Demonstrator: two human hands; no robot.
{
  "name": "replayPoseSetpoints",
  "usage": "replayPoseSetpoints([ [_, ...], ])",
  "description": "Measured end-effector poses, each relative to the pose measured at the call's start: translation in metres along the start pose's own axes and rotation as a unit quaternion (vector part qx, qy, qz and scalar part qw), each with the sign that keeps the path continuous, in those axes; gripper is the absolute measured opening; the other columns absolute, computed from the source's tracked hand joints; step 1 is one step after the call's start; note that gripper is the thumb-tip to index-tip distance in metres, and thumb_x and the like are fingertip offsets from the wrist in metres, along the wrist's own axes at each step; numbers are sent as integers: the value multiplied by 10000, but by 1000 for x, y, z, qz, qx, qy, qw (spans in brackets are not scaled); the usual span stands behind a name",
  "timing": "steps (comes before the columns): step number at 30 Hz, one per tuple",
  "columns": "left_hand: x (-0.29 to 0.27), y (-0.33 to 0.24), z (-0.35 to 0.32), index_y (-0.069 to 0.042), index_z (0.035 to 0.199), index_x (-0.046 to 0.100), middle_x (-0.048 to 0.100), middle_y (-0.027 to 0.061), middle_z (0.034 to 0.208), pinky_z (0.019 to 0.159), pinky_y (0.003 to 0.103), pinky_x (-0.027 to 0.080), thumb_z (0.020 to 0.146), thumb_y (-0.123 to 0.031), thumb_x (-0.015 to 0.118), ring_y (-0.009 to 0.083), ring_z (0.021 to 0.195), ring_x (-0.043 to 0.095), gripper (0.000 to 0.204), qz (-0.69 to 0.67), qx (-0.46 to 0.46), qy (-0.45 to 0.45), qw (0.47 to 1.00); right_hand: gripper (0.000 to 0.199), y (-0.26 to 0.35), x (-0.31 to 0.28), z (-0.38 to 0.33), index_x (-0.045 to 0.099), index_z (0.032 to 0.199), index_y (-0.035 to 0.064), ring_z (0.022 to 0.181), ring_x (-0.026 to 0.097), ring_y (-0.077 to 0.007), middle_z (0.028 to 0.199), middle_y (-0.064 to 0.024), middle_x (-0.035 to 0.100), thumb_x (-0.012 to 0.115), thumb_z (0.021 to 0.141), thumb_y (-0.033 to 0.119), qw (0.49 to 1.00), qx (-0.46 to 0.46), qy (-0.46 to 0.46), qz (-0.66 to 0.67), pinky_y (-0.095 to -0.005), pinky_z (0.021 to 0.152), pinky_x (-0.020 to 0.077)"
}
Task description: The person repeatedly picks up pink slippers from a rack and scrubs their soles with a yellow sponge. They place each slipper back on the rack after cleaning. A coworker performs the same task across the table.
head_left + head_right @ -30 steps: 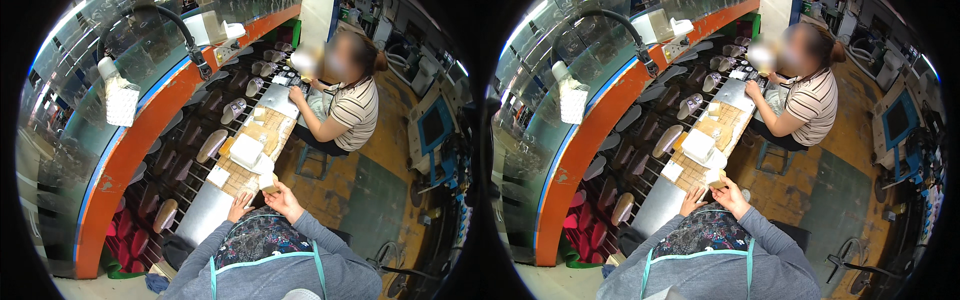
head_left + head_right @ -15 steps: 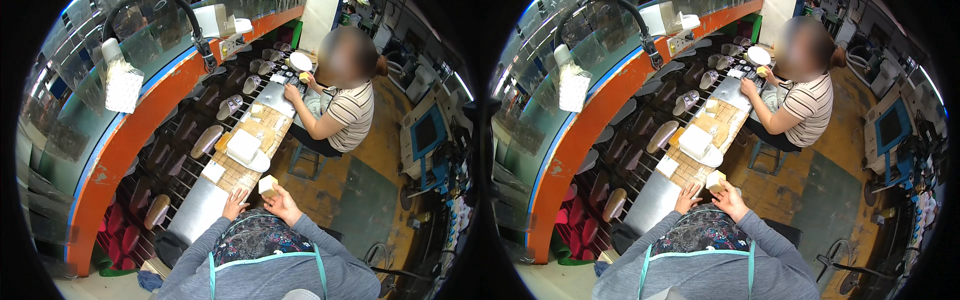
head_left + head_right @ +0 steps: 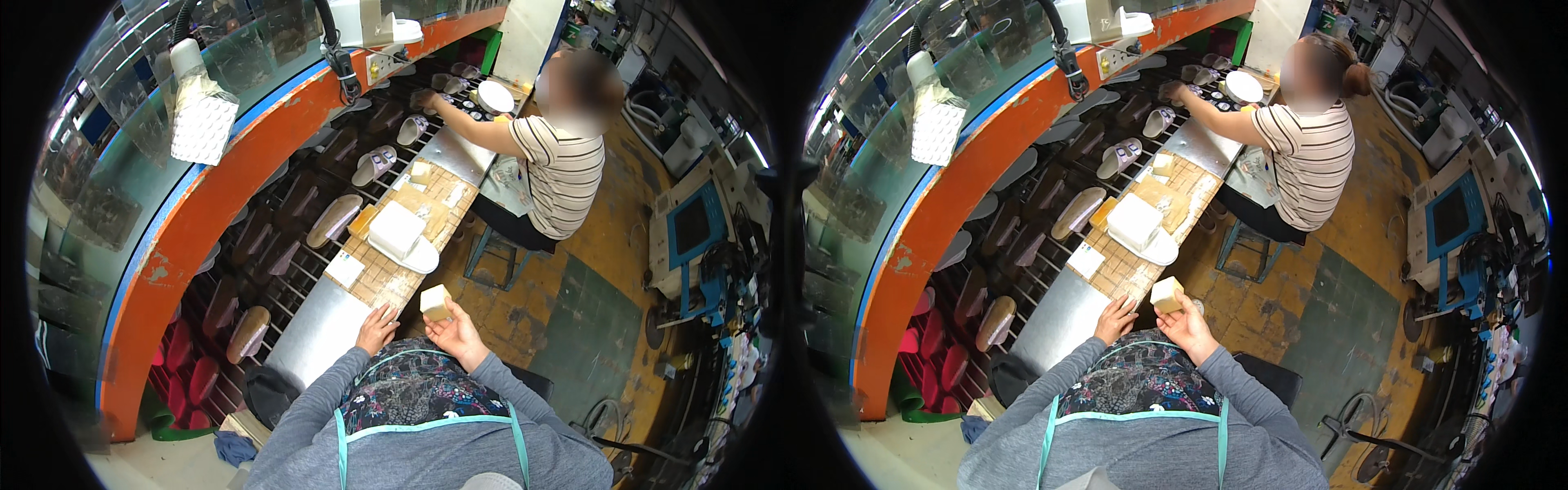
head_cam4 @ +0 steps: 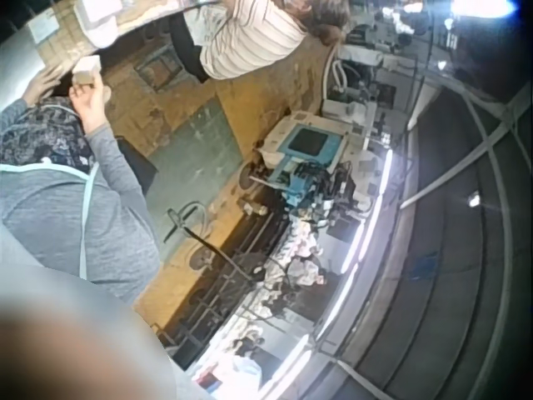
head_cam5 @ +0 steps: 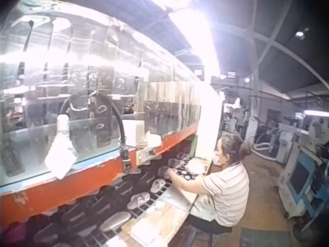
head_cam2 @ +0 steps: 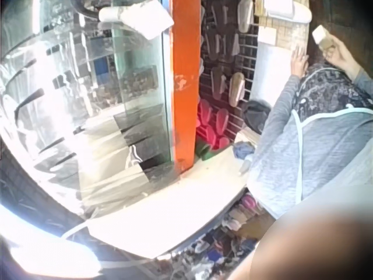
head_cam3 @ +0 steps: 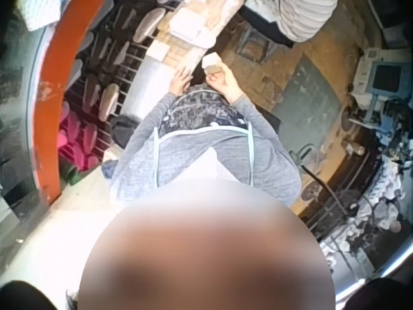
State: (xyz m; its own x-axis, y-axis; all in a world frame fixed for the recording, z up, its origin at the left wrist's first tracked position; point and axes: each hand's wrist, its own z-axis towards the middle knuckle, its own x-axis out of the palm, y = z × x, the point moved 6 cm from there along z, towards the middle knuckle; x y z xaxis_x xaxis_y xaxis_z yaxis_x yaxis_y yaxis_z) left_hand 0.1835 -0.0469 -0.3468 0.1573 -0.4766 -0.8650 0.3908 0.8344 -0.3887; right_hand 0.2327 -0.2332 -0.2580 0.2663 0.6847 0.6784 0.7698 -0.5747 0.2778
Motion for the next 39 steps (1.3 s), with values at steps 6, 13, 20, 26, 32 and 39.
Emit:
replayPoseSetpoints([
  [6,-6,-2,5,-158,1210,645,563,66,1365,1061,504,396,800,-126,710,319,1343,444,416,-19,-21,-20,999,505,-6,-2,0,498,1260,157,1016,587,-258,1127,-101,606,716,865,384,1000,12,-3,-9,-411,833,460],
  [13,-8,11,4,-296,1472,419,192,207,1586,1116,679,93,863,-352,665,425,1469,142,659,11,-175,-4,984,493,13,15,13,507,1238,155,1001,601,-245,1114,-82,611,719,860,391,1000,11,11,-26,-402,808,462],
  [20,-7,23,14,-305,1442,468,178,171,1603,1128,661,53,946,-309,563,414,1474,140,505,31,-229,12,973,506,10,29,20,498,1276,138,1020,582,-242,1118,-88,605,677,886,406,997,33,24,-66,-405,817,451],
  [26,-84,26,68,-255,1478,419,114,228,1600,1108,693,51,928,-252,581,436,1474,100,573,-17,-268,-229,936,511,21,36,27,495,1276,110,1004,590,-246,1141,-93,590,660,893,405,998,21,48,-47,-410,805,468],
  [32,-151,89,45,-276,1572,72,11,263,1600,1084,729,56,906,-365,594,465,1473,7,850,-63,-498,-388,773,524,20,28,24,513,1256,117,1022,568,-246,1165,-86,566,689,869,422,996,38,55,-58,-419,842,452],
  [39,-315,110,-158,4,1535,0,53,338,1564,1198,442,123,900,-224,577,475,1458,74,888,7,-476,-768,428,511,17,5,19,529,1234,102,991,572,-238,1160,-92,590,665,877,440,998,56,10,-41,-420,828,467],
])
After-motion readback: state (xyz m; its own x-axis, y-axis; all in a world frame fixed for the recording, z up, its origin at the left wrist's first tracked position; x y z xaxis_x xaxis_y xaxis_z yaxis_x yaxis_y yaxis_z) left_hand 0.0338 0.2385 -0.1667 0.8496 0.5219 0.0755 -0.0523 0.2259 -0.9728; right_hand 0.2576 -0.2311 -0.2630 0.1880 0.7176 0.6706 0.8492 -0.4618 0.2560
